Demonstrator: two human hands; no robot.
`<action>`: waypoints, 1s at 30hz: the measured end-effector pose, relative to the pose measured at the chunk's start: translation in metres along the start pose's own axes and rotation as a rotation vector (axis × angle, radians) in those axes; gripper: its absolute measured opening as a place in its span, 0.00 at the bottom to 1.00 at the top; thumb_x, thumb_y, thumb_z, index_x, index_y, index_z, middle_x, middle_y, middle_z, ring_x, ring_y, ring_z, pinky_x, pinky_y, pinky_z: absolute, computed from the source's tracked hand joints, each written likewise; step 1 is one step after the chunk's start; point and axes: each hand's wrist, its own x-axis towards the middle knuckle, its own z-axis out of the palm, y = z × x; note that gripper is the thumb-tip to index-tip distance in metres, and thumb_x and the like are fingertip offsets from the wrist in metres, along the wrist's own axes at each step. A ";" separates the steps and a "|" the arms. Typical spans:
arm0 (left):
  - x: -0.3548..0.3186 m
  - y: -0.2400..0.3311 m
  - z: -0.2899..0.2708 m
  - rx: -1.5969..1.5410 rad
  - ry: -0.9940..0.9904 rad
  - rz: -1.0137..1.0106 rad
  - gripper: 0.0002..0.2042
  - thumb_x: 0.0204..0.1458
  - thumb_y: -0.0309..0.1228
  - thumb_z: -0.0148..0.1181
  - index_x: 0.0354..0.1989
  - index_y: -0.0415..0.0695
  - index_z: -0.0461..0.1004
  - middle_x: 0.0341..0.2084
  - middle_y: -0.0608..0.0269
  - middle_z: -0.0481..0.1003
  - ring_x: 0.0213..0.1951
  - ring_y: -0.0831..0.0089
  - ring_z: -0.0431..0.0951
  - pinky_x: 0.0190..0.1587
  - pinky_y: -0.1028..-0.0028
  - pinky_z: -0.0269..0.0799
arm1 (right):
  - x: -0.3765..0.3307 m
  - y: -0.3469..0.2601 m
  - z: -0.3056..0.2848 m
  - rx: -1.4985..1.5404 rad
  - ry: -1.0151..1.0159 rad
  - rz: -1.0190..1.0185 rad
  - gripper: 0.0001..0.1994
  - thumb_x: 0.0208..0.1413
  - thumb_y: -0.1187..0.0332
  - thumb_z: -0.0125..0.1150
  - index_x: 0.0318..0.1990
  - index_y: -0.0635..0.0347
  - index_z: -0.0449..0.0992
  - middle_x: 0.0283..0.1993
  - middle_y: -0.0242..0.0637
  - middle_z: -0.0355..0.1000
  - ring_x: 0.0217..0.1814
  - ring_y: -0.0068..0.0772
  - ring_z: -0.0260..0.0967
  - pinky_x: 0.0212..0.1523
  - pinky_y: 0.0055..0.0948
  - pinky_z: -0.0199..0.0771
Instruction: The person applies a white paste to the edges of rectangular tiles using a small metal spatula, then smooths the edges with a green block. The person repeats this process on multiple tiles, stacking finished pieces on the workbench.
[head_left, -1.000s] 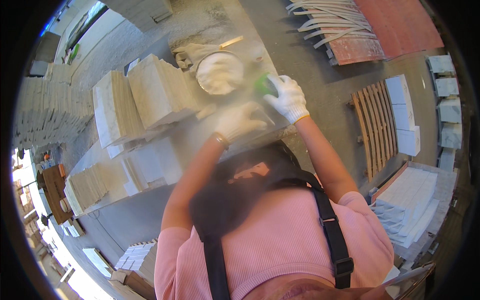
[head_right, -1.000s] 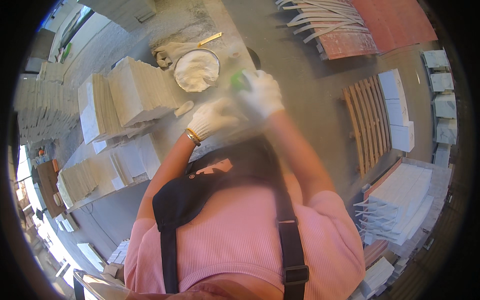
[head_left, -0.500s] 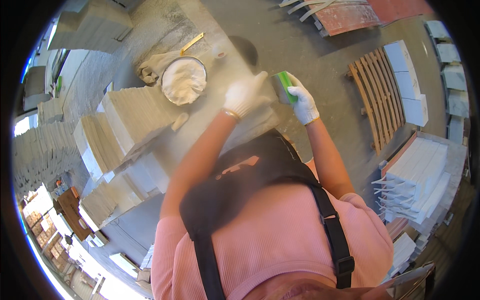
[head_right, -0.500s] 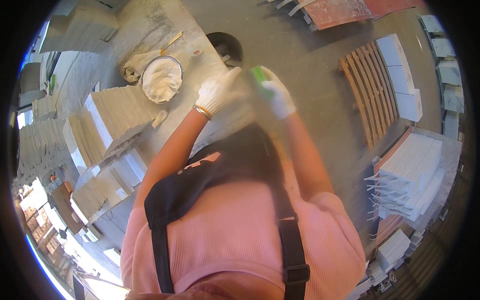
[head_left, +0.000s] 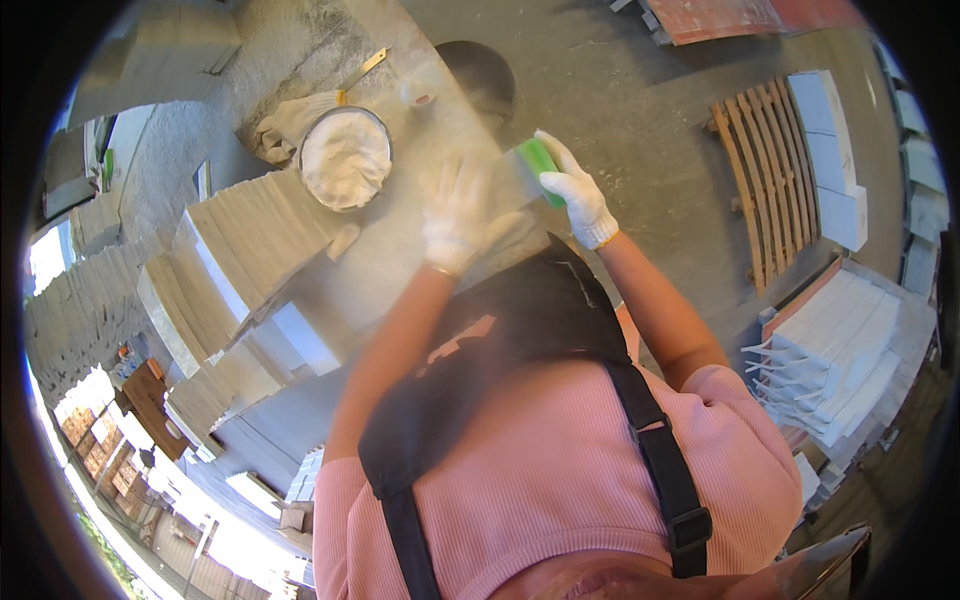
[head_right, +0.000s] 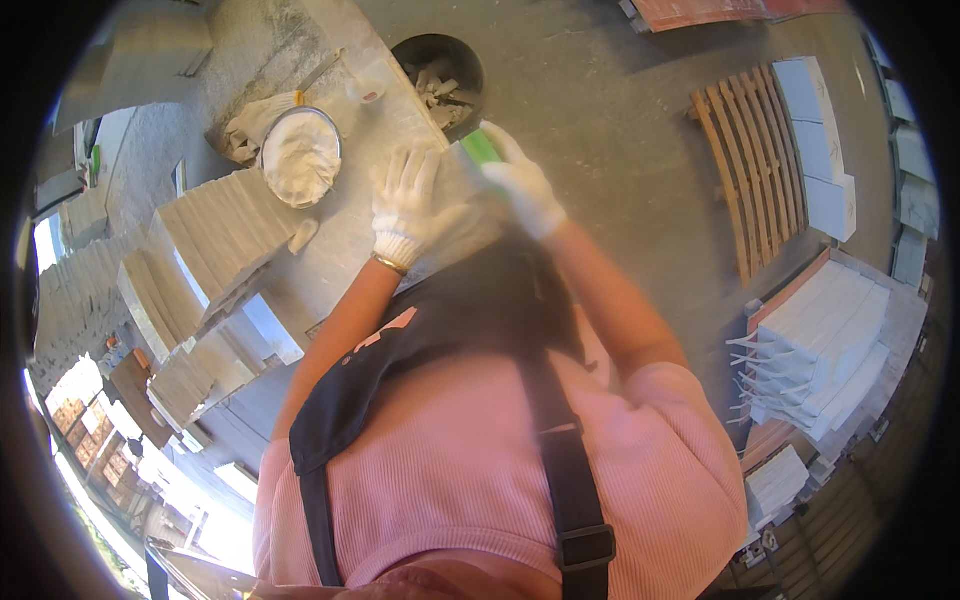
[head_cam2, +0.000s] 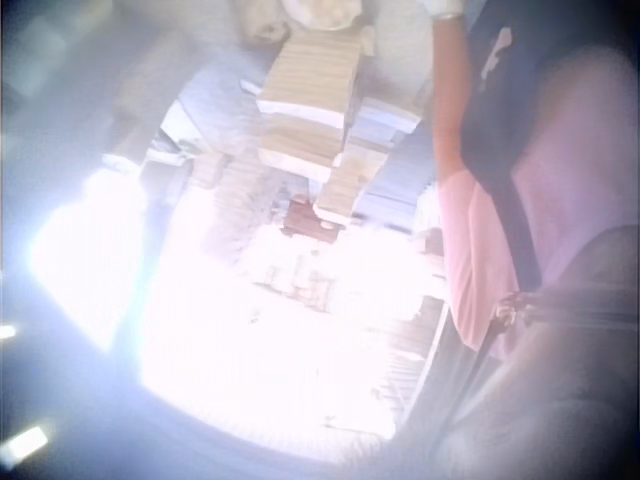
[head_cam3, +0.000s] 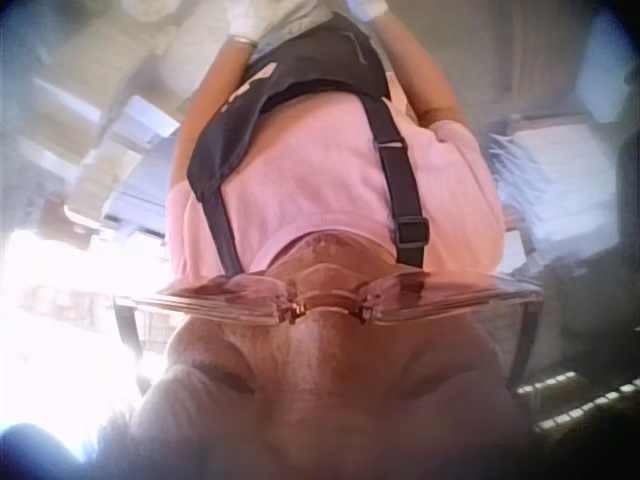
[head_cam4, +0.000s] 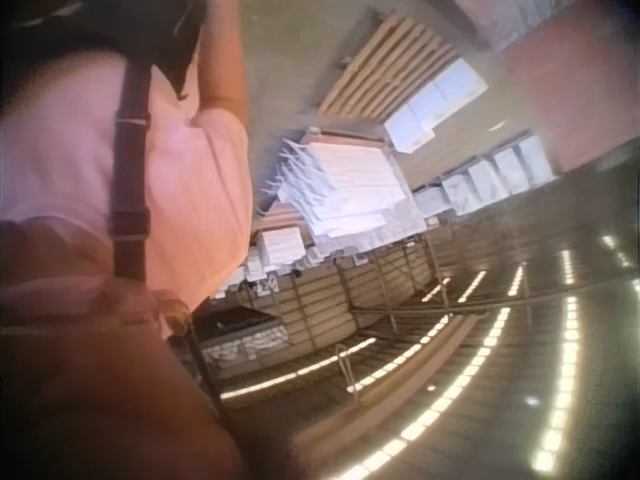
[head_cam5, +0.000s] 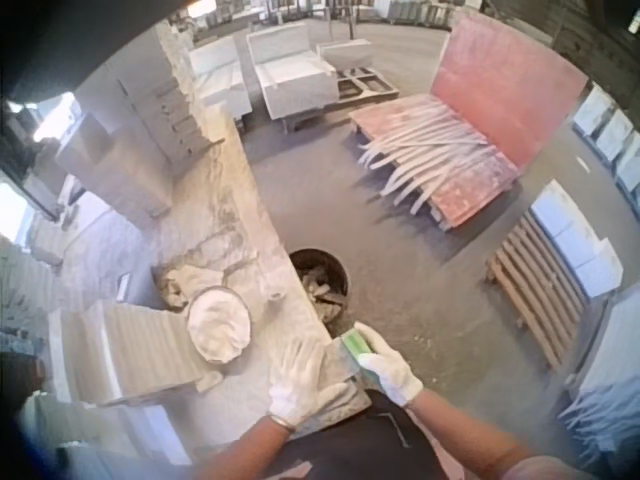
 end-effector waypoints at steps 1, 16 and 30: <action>-0.001 0.000 0.001 -0.010 -0.005 0.000 0.42 0.37 0.56 0.71 0.61 0.44 0.70 0.62 0.52 0.70 0.66 0.47 0.64 0.61 0.41 0.56 | 0.007 0.002 0.003 -0.163 0.074 0.029 0.35 0.58 0.60 0.58 0.74 0.56 0.59 0.68 0.35 0.66 0.69 0.28 0.61 0.67 0.27 0.58; 0.004 0.003 -0.010 -0.056 0.052 -0.012 0.41 0.35 0.53 0.74 0.59 0.45 0.72 0.56 0.51 0.71 0.59 0.48 0.68 0.60 0.47 0.61 | 0.022 0.001 -0.003 -0.272 -0.023 -0.094 0.37 0.55 0.59 0.63 0.73 0.58 0.60 0.68 0.40 0.64 0.69 0.34 0.61 0.69 0.32 0.58; 0.004 0.002 -0.007 -0.014 0.053 -0.001 0.40 0.34 0.54 0.72 0.56 0.42 0.72 0.58 0.51 0.71 0.60 0.48 0.69 0.58 0.50 0.64 | 0.029 0.003 0.000 -0.360 0.003 -0.143 0.26 0.64 0.61 0.59 0.69 0.53 0.66 0.57 0.33 0.71 0.58 0.25 0.67 0.59 0.28 0.68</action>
